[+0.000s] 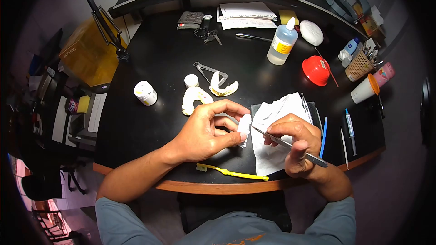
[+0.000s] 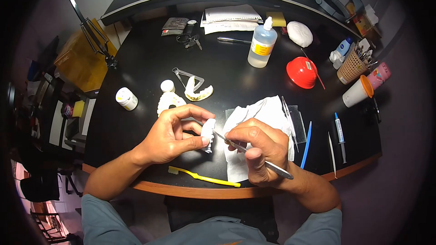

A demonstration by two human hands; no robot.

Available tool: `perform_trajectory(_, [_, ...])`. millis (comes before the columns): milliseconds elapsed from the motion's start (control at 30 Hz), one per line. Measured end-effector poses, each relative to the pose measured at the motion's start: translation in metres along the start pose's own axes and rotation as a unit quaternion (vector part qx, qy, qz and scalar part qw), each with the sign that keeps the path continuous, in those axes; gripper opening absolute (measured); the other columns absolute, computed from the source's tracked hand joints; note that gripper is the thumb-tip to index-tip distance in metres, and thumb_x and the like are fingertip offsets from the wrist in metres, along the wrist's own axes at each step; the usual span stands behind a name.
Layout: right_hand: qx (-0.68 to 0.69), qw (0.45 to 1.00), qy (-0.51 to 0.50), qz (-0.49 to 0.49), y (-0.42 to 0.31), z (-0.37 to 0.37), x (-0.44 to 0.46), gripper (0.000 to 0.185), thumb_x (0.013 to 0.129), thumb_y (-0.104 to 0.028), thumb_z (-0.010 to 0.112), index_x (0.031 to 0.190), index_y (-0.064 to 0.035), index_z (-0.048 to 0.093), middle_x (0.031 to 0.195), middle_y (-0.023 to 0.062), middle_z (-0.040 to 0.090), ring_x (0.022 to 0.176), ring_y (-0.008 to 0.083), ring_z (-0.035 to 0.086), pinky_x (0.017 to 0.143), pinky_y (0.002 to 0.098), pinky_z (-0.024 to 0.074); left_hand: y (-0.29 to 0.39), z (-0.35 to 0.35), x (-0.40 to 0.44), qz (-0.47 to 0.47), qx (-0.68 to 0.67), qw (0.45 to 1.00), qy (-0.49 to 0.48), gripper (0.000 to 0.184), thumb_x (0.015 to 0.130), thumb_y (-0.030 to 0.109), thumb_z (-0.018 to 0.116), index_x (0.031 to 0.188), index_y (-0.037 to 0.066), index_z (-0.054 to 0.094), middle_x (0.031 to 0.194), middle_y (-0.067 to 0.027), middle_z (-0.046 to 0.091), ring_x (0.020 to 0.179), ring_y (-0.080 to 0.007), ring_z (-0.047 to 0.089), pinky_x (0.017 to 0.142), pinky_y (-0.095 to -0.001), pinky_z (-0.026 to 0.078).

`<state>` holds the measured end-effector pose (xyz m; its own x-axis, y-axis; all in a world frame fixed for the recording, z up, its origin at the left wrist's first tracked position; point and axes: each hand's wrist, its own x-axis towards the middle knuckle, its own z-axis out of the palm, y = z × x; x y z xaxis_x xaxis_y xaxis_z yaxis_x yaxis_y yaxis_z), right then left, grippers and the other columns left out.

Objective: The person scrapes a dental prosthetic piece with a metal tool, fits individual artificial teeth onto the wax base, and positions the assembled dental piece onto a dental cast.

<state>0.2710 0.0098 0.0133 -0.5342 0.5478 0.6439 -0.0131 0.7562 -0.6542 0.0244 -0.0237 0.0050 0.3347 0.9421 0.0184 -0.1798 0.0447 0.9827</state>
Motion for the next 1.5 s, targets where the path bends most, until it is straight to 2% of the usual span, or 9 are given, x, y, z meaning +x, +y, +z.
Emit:
perform_trajectory(167, [0.001, 1.000, -0.014, -0.003, 0.001, 0.001, 0.003, 0.057, 0.113, -0.044, 0.042, 0.100, 0.0044, 0.069, 0.085, 0.0154, 0.069, 0.071, 0.0212, 0.069, 0.061, 0.0315, 0.0541, -0.001, -0.002, -0.001, -0.003, -0.006, 1.000, 0.004, 0.044, 0.091, -0.003, 0.077, 0.130, -0.010, 0.058, 0.110, -0.0128, 0.068, 0.096, -0.0145, 0.071, 0.085, -0.0276, 0.064])
perform_trajectory(267, [-0.025, 0.999, -0.019, -0.010, 0.002, 0.000, 0.005, 0.037, 0.108, -0.029, 0.060, 0.098, 0.0047, 0.070, 0.086, 0.0159, 0.069, 0.074, 0.0208, 0.069, 0.061, 0.0312, 0.0545, 0.001, -0.003, 0.000, 0.001, 0.006, 1.000, 0.004, 0.046, 0.091, -0.006, 0.076, 0.132, -0.010, 0.057, 0.112, -0.0134, 0.068, 0.100, -0.0159, 0.071, 0.088, -0.0302, 0.065])
perform_trajectory(367, [-0.056, 0.998, -0.002, -0.024, -0.001, 0.005, 0.011, 0.017, 0.096, -0.011, 0.075, 0.098, 0.0045, 0.071, 0.088, 0.0157, 0.070, 0.074, 0.0202, 0.069, 0.062, 0.0307, 0.0554, 0.002, -0.002, 0.000, 0.000, 0.005, 1.000, 0.006, 0.046, 0.091, -0.006, 0.076, 0.132, -0.010, 0.057, 0.111, -0.0135, 0.069, 0.100, -0.0159, 0.071, 0.088, -0.0297, 0.065])
perform_trajectory(400, [-0.065, 0.998, -0.014, -0.010, -0.003, 0.003, 0.012, 0.016, 0.085, -0.001, 0.082, 0.097, 0.0028, 0.072, 0.091, 0.0152, 0.073, 0.075, 0.0202, 0.071, 0.064, 0.0296, 0.0570, 0.002, -0.003, -0.001, -0.001, 0.004, 1.000, 0.006, 0.046, 0.091, -0.006, 0.076, 0.132, -0.010, 0.057, 0.111, -0.0135, 0.069, 0.100, -0.0159, 0.071, 0.088, -0.0296, 0.065])
perform_trajectory(533, [-0.072, 0.997, -0.015, -0.019, -0.002, 0.004, 0.012, 0.018, 0.079, 0.001, 0.086, 0.092, -0.0001, 0.074, 0.097, 0.0153, 0.076, 0.082, 0.0223, 0.077, 0.069, 0.0289, 0.0597, 0.002, -0.002, 0.000, 0.007, 0.000, 1.000, 0.006, 0.046, 0.091, -0.006, 0.076, 0.132, -0.010, 0.057, 0.111, -0.0135, 0.069, 0.100, -0.0161, 0.071, 0.088, -0.0293, 0.064])
perform_trajectory(933, [-0.025, 0.999, 0.019, -0.018, -0.001, 0.008, 0.006, 0.016, 0.076, 0.010, 0.079, 0.087, 0.0017, 0.072, 0.085, 0.0146, 0.074, 0.088, 0.0265, 0.078, 0.081, 0.0351, 0.0645, 0.002, -0.002, -0.001, 0.010, 0.007, 1.000, -0.010, 0.046, 0.091, -0.007, 0.075, 0.133, -0.012, 0.057, 0.109, -0.0153, 0.070, 0.100, -0.0163, 0.071, 0.089, -0.0295, 0.065])
perform_trajectory(1233, [-0.012, 1.000, 0.014, -0.022, -0.001, 0.007, 0.007, 0.015, 0.073, 0.010, 0.075, 0.083, 0.0018, 0.069, 0.080, 0.0139, 0.072, 0.079, 0.0246, 0.075, 0.085, 0.0425, 0.0663, 0.004, -0.002, -0.002, -0.018, 0.043, 0.999, -0.019, 0.047, 0.090, -0.007, 0.075, 0.135, -0.011, 0.060, 0.108, -0.0158, 0.071, 0.096, -0.0180, 0.073, 0.085, -0.0286, 0.065])
perform_trajectory(1500, [-0.002, 1.000, -0.003, -0.026, 0.000, 0.006, 0.007, 0.015, 0.072, 0.010, 0.075, 0.084, 0.0022, 0.070, 0.081, 0.0143, 0.073, 0.079, 0.0255, 0.077, 0.085, 0.0421, 0.0663, 0.003, -0.001, -0.002, 0.029, 0.060, 0.998, -0.008, 0.042, 0.088, -0.009, 0.076, 0.130, -0.009, 0.067, 0.114, -0.0139, 0.064, 0.098, -0.0192, 0.073, 0.084, -0.0273, 0.065])
